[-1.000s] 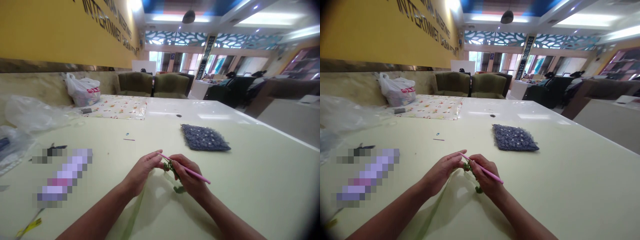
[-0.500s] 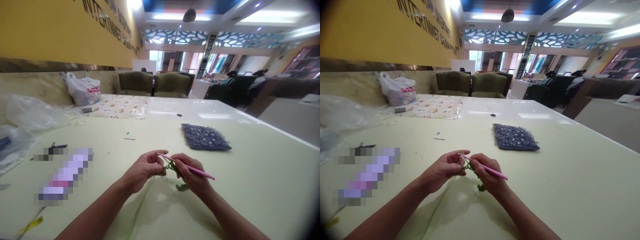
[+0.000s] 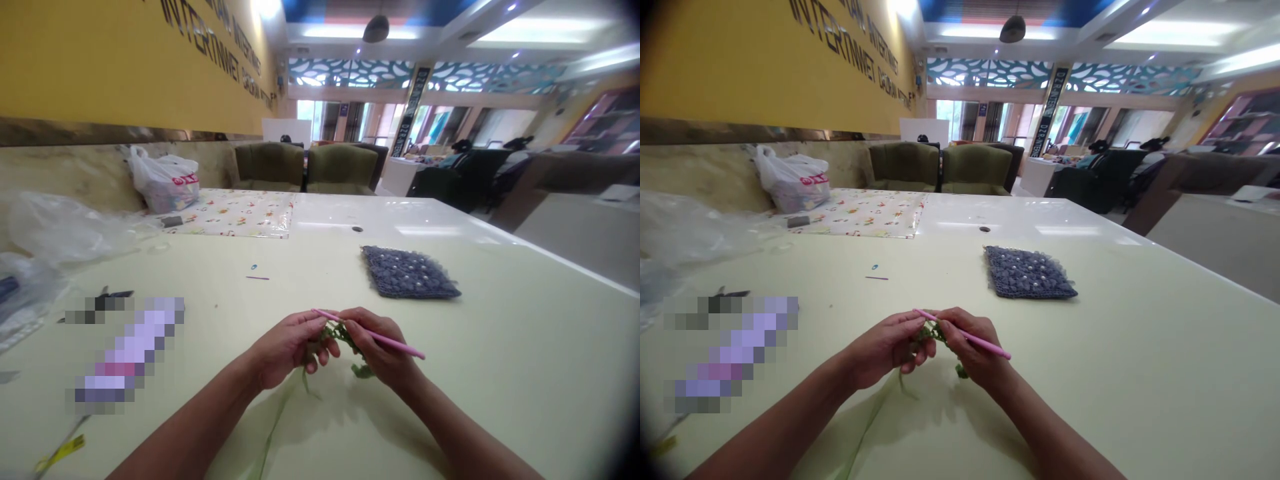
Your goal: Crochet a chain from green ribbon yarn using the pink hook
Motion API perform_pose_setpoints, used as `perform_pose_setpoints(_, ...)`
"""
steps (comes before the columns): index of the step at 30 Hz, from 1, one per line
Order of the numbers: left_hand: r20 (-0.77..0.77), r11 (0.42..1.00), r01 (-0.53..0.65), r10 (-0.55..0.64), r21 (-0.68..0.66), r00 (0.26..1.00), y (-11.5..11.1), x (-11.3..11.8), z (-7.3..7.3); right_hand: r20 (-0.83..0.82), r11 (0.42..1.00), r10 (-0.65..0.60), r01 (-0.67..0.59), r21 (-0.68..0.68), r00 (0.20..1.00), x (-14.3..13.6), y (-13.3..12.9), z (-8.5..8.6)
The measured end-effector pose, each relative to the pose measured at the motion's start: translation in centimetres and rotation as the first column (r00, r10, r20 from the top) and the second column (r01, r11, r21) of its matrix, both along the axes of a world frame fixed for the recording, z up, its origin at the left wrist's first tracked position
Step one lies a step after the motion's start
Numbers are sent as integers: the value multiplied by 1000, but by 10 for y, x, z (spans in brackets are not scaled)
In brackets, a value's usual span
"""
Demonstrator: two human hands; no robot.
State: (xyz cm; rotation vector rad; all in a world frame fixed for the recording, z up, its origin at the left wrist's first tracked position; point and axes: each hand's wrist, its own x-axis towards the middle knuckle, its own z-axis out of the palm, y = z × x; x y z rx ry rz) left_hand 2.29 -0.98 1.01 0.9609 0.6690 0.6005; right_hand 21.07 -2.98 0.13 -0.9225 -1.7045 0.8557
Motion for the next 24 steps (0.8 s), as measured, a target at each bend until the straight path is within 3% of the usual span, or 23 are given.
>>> perform_pose_setpoints(14, -56, 999, -36, 38, 37, 998, 0, 0, 3, 40, 992, 60, -64, 110, 997, 1, 1, 3)
perform_pose_setpoints(20, -55, 997, 42, -39, 59, 998, -1, 3, 2, 105, 971, 107, -126, 202, 989, -2, 1, 2)
perform_pose_setpoints(24, -47, 1000, -1, 2, 8, 999, -2, 3, 3, 100, 974, 83, -102, 204, 992, -1, 2, 2)
